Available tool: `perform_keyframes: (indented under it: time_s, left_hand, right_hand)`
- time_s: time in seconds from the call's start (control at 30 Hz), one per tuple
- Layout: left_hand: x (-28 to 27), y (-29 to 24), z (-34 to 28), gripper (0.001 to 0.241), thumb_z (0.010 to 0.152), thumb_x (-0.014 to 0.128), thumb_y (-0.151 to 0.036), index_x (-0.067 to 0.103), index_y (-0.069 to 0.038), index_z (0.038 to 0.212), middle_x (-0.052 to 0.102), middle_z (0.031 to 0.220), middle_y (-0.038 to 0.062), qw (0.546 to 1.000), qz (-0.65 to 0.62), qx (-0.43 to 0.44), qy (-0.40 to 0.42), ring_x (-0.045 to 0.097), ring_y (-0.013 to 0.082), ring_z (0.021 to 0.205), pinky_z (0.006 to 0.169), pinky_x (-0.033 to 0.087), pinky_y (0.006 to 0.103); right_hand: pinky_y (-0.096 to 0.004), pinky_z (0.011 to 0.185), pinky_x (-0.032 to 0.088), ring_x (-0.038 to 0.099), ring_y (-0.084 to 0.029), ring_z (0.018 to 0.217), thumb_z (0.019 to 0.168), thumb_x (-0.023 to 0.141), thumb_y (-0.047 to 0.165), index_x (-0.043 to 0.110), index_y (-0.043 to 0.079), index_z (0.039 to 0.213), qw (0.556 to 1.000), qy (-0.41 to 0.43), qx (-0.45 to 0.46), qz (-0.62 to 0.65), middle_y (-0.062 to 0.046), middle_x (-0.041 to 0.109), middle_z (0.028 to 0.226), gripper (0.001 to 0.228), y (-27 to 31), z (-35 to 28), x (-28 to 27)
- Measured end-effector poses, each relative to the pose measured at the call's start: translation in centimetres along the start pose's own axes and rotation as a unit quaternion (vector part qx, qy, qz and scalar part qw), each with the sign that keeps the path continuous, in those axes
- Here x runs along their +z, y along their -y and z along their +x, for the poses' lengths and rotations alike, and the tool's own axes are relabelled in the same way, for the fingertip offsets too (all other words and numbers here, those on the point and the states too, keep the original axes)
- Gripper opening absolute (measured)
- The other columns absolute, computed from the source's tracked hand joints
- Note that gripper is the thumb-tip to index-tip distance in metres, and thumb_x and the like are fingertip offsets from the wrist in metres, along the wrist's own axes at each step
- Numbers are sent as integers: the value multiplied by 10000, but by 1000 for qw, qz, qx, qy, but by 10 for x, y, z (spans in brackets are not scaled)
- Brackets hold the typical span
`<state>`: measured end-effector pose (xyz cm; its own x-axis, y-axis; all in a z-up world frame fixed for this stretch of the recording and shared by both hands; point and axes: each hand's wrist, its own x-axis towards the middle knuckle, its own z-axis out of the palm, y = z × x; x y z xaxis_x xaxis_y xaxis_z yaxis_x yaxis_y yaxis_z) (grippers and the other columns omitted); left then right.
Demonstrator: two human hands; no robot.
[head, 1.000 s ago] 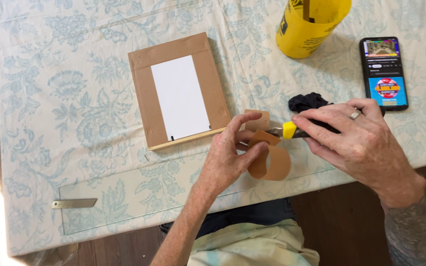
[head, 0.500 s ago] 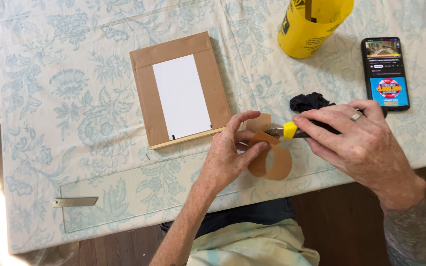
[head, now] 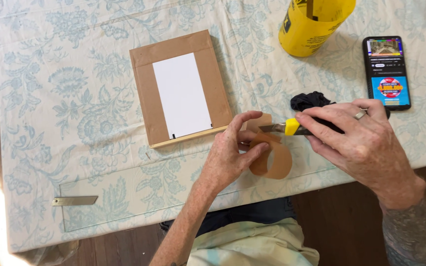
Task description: Preparing a picture frame by cleaning the glass and applying adhesive tape to the cardboard backing.
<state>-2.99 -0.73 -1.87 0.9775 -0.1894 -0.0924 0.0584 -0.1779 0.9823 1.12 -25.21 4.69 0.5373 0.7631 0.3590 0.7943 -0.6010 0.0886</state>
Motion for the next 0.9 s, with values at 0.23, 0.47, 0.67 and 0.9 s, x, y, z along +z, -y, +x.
perform_keyframes:
  time_s: [0.23,0.47,0.67,0.9]
  left_hand:
    - [0,0,-7,227,940,694,-165,605,-155,1149,795,1100,-2,996,56,69,-19,732,159,846,727,604,292]
    - [1,-11,-9,270,942,693,-115,631,-130,1205,708,1189,24,988,110,108,-24,629,206,1122,838,560,342]
    - [-3,-6,-7,814,984,735,-87,261,-188,1638,179,1756,122,965,162,203,-41,443,334,1538,1189,459,449]
    - [-9,-27,-17,677,944,738,-76,416,-98,1540,438,1625,145,963,139,229,-39,467,317,1519,1270,417,482]
  right_hand:
    - [-511,1112,502,653,-341,1219,913,863,26,716,-26,1373,986,-54,145,64,-183,641,1361,486,-24,-49,-1]
    - [-464,1010,498,612,-331,1121,948,771,104,689,-15,1440,941,-9,325,92,-184,624,1221,512,-39,-110,43]
    - [-479,993,537,650,-338,1133,945,758,169,674,-17,1414,934,7,344,94,-186,650,1268,511,-33,-107,45]
    - [-439,1136,446,620,-283,1209,930,726,17,699,51,1254,958,-59,227,162,-128,669,1284,327,-7,-30,43]
